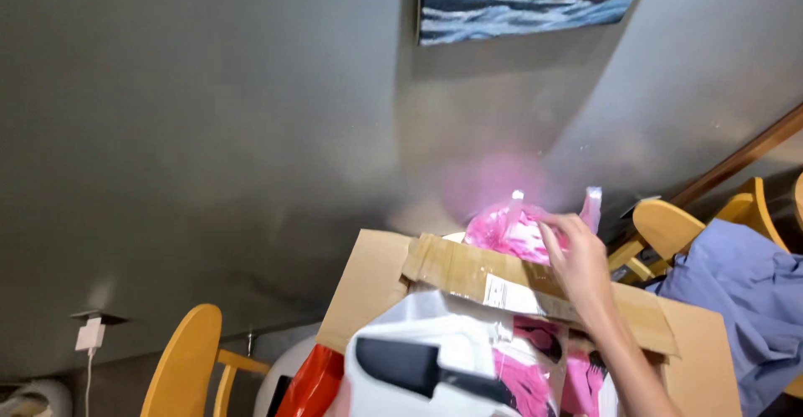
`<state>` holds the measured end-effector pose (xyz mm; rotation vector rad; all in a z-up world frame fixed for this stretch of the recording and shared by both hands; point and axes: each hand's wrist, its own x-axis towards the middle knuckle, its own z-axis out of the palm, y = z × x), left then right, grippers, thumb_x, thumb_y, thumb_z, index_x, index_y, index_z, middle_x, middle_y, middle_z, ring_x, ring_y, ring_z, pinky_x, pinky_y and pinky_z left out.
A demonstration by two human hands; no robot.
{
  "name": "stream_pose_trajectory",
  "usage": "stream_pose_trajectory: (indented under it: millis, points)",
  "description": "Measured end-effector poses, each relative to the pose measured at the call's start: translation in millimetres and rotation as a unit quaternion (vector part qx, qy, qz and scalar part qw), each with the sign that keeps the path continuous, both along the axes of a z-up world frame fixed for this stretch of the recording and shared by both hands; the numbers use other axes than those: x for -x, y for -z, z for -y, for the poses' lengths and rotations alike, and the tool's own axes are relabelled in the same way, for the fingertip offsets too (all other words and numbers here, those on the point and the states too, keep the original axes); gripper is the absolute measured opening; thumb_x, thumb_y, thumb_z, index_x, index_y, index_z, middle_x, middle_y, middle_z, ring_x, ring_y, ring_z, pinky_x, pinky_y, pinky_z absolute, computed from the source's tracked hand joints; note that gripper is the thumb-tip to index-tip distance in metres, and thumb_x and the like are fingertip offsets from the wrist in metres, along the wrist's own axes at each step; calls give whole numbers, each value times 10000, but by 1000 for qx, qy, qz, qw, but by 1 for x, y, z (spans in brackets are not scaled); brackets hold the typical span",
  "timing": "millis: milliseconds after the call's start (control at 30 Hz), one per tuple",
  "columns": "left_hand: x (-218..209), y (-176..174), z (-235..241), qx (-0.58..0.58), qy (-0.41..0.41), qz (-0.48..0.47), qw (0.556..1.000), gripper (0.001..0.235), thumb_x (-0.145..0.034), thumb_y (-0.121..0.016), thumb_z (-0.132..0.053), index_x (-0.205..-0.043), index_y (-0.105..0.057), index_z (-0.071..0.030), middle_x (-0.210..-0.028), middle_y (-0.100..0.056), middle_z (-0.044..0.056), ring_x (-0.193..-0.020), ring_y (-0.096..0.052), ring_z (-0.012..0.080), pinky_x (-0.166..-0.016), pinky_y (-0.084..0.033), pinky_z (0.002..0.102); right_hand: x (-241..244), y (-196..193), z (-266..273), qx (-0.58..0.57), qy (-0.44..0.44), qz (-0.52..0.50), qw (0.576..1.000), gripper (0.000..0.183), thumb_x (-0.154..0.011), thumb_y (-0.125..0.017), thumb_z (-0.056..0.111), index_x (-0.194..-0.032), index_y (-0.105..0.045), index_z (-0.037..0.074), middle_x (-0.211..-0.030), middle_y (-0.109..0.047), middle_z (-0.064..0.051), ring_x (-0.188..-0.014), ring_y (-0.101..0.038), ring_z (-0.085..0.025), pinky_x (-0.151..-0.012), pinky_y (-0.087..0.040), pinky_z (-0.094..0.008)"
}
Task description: The person organizes pink plastic cutlery sets and white trays from a cardboard box, placing the cutlery into plastic bags and sealing them.
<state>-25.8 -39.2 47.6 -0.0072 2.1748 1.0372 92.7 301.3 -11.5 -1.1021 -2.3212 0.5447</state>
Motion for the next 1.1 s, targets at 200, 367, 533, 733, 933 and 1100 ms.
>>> stream_pose_trajectory:
  millis: [200,367,533,733,933,1100]
  points:
    - [-7,-53,-41,-56,-38,138,988,960,-507,-941,-345,-1406,-607,-382,-1328,-771,-68,-1259,-688,195,-1048,-542,347,-49,-66,135,-12,-30,-120,992,181,-934,-670,181,-1075,-769,129,-1015,-704,-35,-932,-645,-154,-867,-521,-282]
    - [-34,-68,-61,-252,-225,304,891,611,-859,-643,-265,-1389,-583,33,-1348,-704,262,-1103,-697,538,-747,-575,654,-87,-59,182,-79,26,-76,994,238,-775,-834,304,-999,-795,232,-1125,-587,-27,-1053,-578,-199,-952,-462,-310]
    - [-41,-55,-48,-339,-124,336,870,593,-995,-433,-268,-1387,-626,133,-1291,-747,325,-1105,-714,563,-742,-617,687,-111,-65,211,-29,75,-106,991,235,-744,-881,225,-946,-779,163,-1049,-616,-2,-1060,-641,-166,-976,-478,-310]
    - [-10,-42,-20,-347,-125,272,889,634,-1002,-392,-345,-1487,-494,51,-1500,-656,249,-1155,-722,557,-778,-670,641,-208,13,251,155,235,-255,925,135,-930,-705,-17,-1033,-778,-64,-1037,-786,-136,-979,-671,-140,-932,-521,-245]
    - [54,-11,25,-406,-153,211,876,640,-1021,-334,-332,-1533,-483,21,-1409,-646,261,-1207,-631,497,-792,-560,681,-248,111,319,277,259,-286,880,260,-1017,-638,67,-913,-793,-114,-585,-680,-177,-466,-541,-174,-511,-437,-257]
    - [111,9,73,-500,-136,128,846,623,-1046,-380,-411,-1569,-421,-75,-1499,-583,187,-1271,-602,416,-799,-598,557,-203,86,329,290,266,-253,884,193,-950,-697,18,-963,-845,-107,-661,-750,-176,-549,-620,-182,-536,-475,-273]
